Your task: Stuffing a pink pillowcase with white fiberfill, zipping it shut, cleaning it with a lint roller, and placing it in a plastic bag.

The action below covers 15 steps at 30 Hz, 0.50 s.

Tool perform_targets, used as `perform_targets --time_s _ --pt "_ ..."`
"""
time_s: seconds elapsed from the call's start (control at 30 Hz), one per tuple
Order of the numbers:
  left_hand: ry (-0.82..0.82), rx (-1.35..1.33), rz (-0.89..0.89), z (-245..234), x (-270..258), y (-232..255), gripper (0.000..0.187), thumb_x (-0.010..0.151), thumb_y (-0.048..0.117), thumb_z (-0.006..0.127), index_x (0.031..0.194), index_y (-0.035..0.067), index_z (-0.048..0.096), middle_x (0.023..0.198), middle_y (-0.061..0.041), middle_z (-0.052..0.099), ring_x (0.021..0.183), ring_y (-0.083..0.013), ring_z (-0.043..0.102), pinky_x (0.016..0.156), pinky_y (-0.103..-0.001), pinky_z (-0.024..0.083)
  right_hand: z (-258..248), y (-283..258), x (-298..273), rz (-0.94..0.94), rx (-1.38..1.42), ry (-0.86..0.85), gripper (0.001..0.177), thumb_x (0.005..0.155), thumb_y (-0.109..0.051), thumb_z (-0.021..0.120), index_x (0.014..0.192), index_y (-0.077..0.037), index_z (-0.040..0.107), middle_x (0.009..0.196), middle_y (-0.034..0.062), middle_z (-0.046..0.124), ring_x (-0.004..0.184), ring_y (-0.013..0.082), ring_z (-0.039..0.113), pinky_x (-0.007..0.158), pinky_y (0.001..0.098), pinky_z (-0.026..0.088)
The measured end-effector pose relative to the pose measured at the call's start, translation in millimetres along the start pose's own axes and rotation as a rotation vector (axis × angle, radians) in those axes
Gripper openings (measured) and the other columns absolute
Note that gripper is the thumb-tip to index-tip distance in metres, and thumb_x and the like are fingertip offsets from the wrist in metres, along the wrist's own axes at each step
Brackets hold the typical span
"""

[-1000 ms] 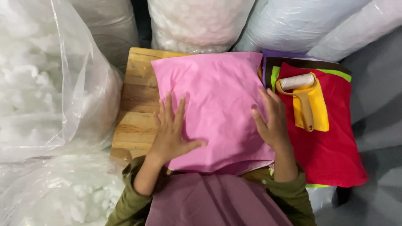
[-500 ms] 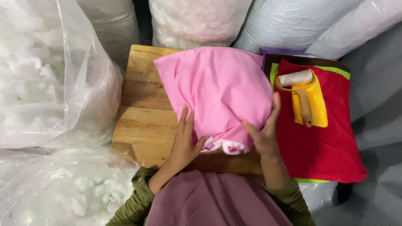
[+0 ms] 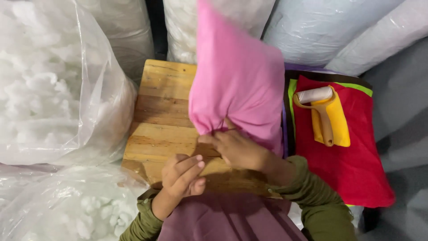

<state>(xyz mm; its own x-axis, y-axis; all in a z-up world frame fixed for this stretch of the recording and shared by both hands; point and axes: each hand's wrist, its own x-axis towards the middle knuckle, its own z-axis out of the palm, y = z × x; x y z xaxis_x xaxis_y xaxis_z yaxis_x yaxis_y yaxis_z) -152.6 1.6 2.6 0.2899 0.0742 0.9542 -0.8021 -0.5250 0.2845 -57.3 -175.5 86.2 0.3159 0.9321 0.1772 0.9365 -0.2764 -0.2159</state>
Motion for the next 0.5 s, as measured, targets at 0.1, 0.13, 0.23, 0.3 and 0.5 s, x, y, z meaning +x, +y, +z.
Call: perform_targets --time_s 0.1,0.13,0.23,0.3,0.5 --pt "0.073 0.117 0.008 5 35 -14 0.031 0.084 0.033 0.069 0.089 0.005 0.082 0.089 -0.016 0.076 0.056 -0.0241 0.066 0.049 -0.034 0.055 58 -6 1 0.063 0.002 -0.164 0.063 0.069 -0.005 0.084 0.127 -0.003 0.061 0.107 0.0182 0.069 0.093 0.0345 0.071 0.114 0.0777 0.013" --pt "0.071 0.123 0.005 9 50 -18 0.031 0.084 0.033 0.069 0.089 0.005 0.082 0.089 -0.016 0.076 0.056 -0.0241 0.066 0.049 -0.034 0.055 54 -7 1 0.058 0.007 -0.165 0.063 0.069 -0.005 0.084 0.127 -0.003 0.061 0.107 0.0182 0.069 0.093 0.0345 0.071 0.114 0.0777 0.013" --pt "-0.101 0.284 -0.124 20 97 -29 0.031 0.091 0.034 0.068 0.108 0.010 0.080 0.104 -0.009 0.072 0.081 -0.0243 0.067 0.070 -0.037 0.056 42 -7 -6 -0.006 0.231 -0.039 0.053 0.073 -0.010 0.074 0.125 -0.011 0.062 0.121 0.0129 0.060 0.115 0.0347 0.059 0.112 0.0719 0.021" --pt "-0.399 0.277 -0.381 22 131 -37 0.044 0.097 0.027 0.065 0.133 0.002 0.063 0.132 -0.026 0.057 0.125 -0.0512 0.050 0.102 -0.060 0.042 31 1 -13 -0.008 0.456 -0.069 0.065 0.090 -0.005 0.064 0.151 -0.001 0.044 0.116 0.0300 0.065 0.109 0.0506 0.063 0.112 0.0679 0.031" --pt "-0.659 0.445 -0.555 79 110 -84 0.068 0.092 0.029 0.071 0.153 0.010 0.048 0.154 -0.028 0.043 0.140 -0.0580 0.037 0.106 -0.078 0.033 11 107 -4 0.230 -0.192 0.377 0.062 0.092 -0.048 0.069 0.149 -0.026 0.056 0.147 0.0103 0.053 0.141 0.0438 0.042 0.117 0.0632 0.028"
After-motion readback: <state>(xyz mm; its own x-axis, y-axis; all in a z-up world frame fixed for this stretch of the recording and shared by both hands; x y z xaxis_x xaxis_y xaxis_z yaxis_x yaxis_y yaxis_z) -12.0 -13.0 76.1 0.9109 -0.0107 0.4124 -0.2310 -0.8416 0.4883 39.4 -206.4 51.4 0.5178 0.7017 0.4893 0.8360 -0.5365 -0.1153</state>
